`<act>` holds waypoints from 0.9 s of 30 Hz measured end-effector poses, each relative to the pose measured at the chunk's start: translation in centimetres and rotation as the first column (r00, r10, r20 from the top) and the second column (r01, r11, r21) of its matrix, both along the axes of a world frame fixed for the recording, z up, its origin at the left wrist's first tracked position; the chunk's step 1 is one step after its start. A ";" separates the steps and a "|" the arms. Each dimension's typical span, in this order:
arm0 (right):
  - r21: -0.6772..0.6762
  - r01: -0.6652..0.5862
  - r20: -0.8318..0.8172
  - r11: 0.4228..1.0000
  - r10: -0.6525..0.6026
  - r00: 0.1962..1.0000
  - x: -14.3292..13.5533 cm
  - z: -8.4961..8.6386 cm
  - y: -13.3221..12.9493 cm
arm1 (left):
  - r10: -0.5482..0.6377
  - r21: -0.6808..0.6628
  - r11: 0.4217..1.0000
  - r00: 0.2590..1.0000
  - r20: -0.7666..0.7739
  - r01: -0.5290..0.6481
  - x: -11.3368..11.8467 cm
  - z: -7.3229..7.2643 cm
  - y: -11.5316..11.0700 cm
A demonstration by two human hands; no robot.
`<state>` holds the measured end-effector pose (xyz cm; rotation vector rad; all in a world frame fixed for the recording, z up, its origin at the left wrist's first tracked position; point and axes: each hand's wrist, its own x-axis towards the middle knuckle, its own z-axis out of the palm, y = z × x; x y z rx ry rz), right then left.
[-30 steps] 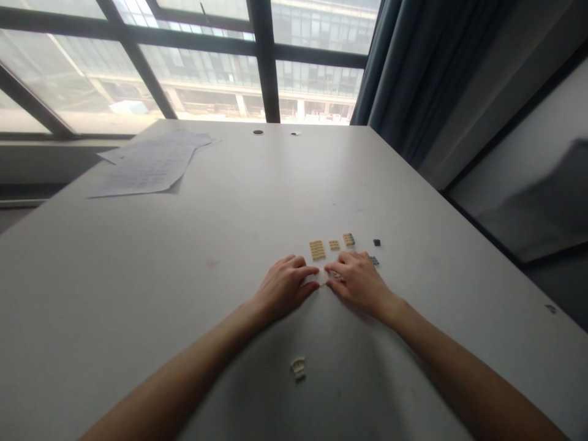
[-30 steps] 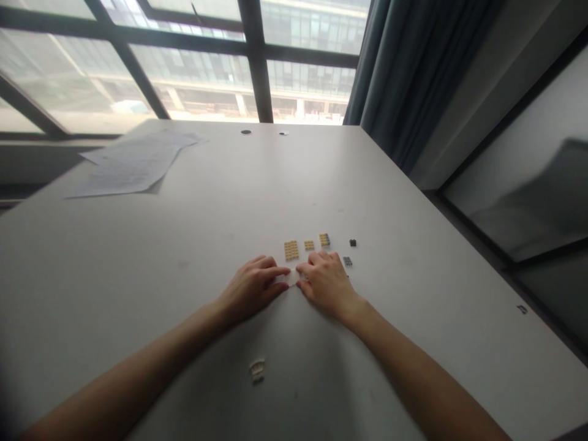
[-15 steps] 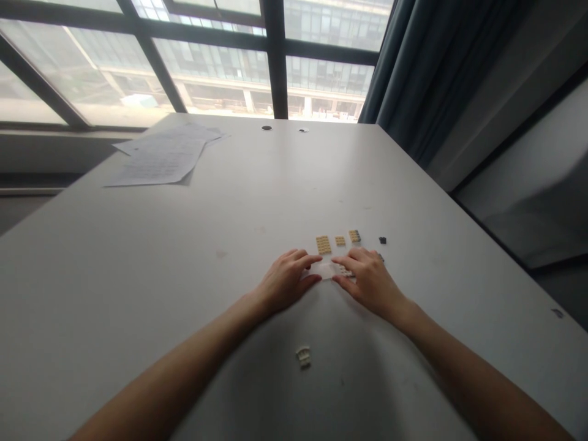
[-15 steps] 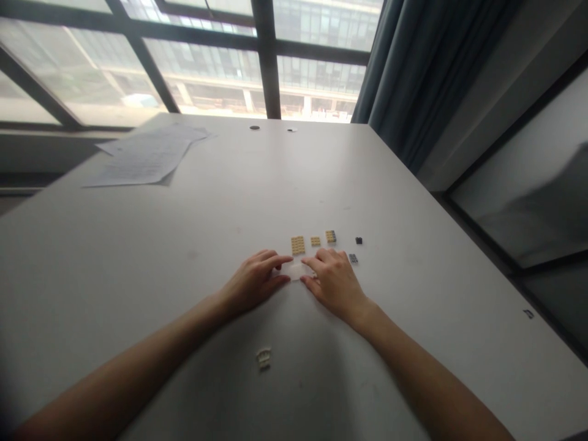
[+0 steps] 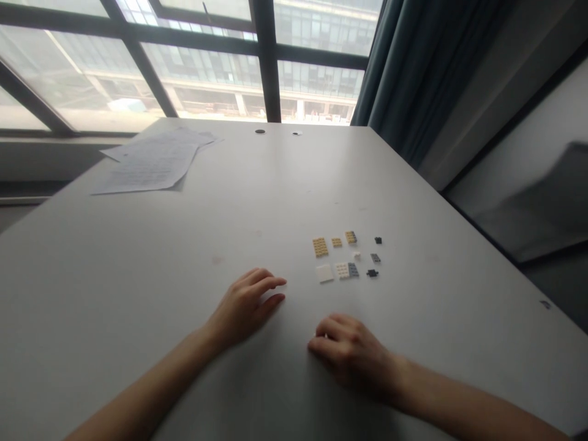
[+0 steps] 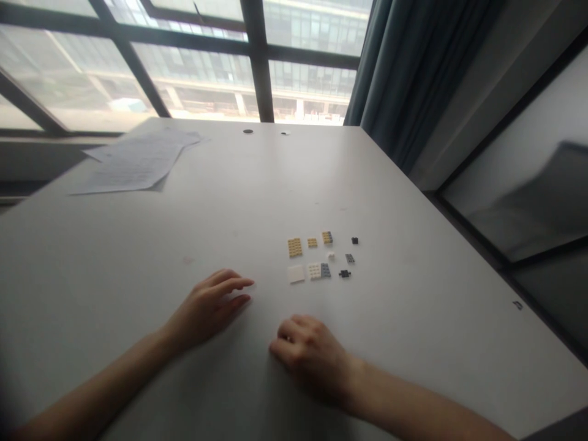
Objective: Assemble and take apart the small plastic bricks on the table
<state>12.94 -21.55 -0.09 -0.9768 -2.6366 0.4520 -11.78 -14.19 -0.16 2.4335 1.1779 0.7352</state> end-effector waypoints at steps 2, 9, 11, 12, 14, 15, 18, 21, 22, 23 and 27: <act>-0.015 0.116 -0.065 0.993 -0.117 0.991 1.8 -0.1 1.0 | 0.011 0.004 1.000 1.000 -0.005 -0.011 -0.7 0.0 0.0; -0.027 0.346 -0.157 0.938 -0.345 0.925 7.6 -0.1 3.7 | 0.104 -0.043 0.994 0.992 0.066 -0.101 -1.8 -0.1 0.4; -0.035 0.357 -0.193 0.933 -0.357 0.914 8.0 -0.1 3.8 | 0.167 -0.084 0.984 0.980 0.107 -0.158 -2.0 0.1 0.4; -0.045 0.363 -0.218 0.931 -0.363 0.906 8.1 0.0 3.7 | 0.203 -0.100 0.977 0.970 0.135 -0.190 -2.2 0.2 0.3; -0.088 0.393 -0.288 0.915 -0.401 0.870 8.2 0.0 3.5 | 0.275 -0.115 0.960 0.940 0.204 -0.256 -2.8 0.5 0.2; -0.124 0.425 -0.334 0.897 -0.441 0.833 8.3 0.0 3.5 | 0.314 -0.122 0.949 0.918 0.242 -0.292 -3.2 0.5 0.1; -0.317 0.561 -0.499 0.765 -0.637 0.587 9.6 -0.6 3.9 | 0.489 -0.206 0.872 0.791 0.369 -0.443 -5.2 0.1 -0.4; -0.624 0.521 -0.638 0.582 -0.765 0.090 11.6 -1.5 5.2 | 0.661 -0.311 0.730 0.513 0.547 -0.609 -7.7 -1.0 -0.9; -0.712 0.448 -0.627 0.541 -0.776 -0.061 12.2 -1.5 5.7 | 0.682 -0.314 0.677 0.409 0.606 -0.665 -8.6 -1.4 -1.1; -0.777 0.375 -0.587 0.506 -0.797 -0.141 12.6 -1.4 6.1 | 0.679 -0.292 0.631 0.330 0.655 -0.718 -9.3 -1.5 -1.4; -0.697 0.367 -0.690 0.617 -0.715 -0.108 11.5 1.0 5.7 | 0.609 -0.063 0.582 0.384 0.694 -0.810 -11.1 -0.5 -3.8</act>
